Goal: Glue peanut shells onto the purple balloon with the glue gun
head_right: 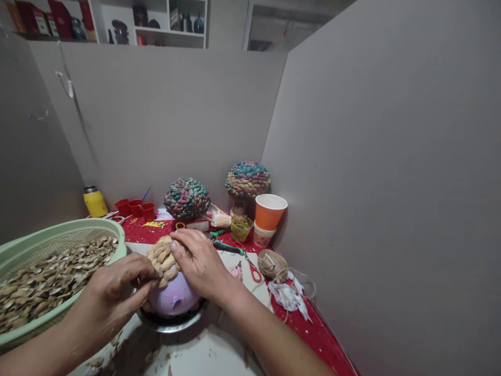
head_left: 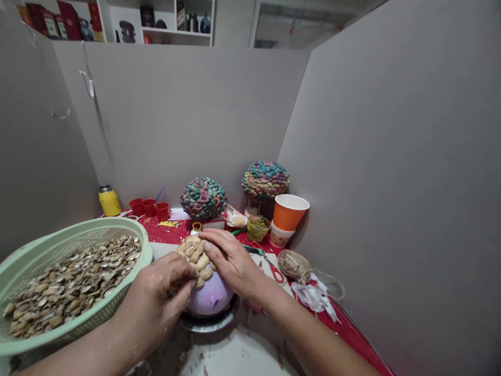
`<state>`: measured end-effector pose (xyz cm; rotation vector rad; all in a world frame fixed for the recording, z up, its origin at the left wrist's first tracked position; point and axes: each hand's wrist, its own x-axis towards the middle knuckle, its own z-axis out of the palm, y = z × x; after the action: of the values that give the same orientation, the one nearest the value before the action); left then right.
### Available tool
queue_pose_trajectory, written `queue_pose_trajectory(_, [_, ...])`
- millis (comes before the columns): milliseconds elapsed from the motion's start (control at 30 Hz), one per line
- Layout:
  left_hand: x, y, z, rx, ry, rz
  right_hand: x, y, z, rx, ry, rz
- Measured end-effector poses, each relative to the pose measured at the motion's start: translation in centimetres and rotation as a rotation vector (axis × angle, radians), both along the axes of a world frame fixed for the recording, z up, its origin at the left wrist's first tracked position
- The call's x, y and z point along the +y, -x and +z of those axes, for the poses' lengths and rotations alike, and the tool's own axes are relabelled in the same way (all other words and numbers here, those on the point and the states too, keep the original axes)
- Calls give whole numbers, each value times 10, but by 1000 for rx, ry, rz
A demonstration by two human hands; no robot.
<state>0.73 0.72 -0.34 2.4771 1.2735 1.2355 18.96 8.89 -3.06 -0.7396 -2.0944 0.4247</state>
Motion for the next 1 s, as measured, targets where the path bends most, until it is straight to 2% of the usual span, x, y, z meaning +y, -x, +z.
queue_pose_trajectory(200, [-2,2,-6,-26,-37,-58,-3,1,0,-6,8,10])
queue_pose_trajectory(400, [-5,5,-15,-49,-189,-55,-3,-1,1,17,1,16])
queue_pose_trajectory(600, [-2,9,-16,-182,-117,91,-3,-1,1,-4,22,21])
queue_pose_trajectory(800, [-2,11,-20,-228,-63,106,-4,-1,0,20,18,31])
queue_pose_trajectory(1000, [1,9,-27,-277,159,145,-4,-2,0,17,16,32])
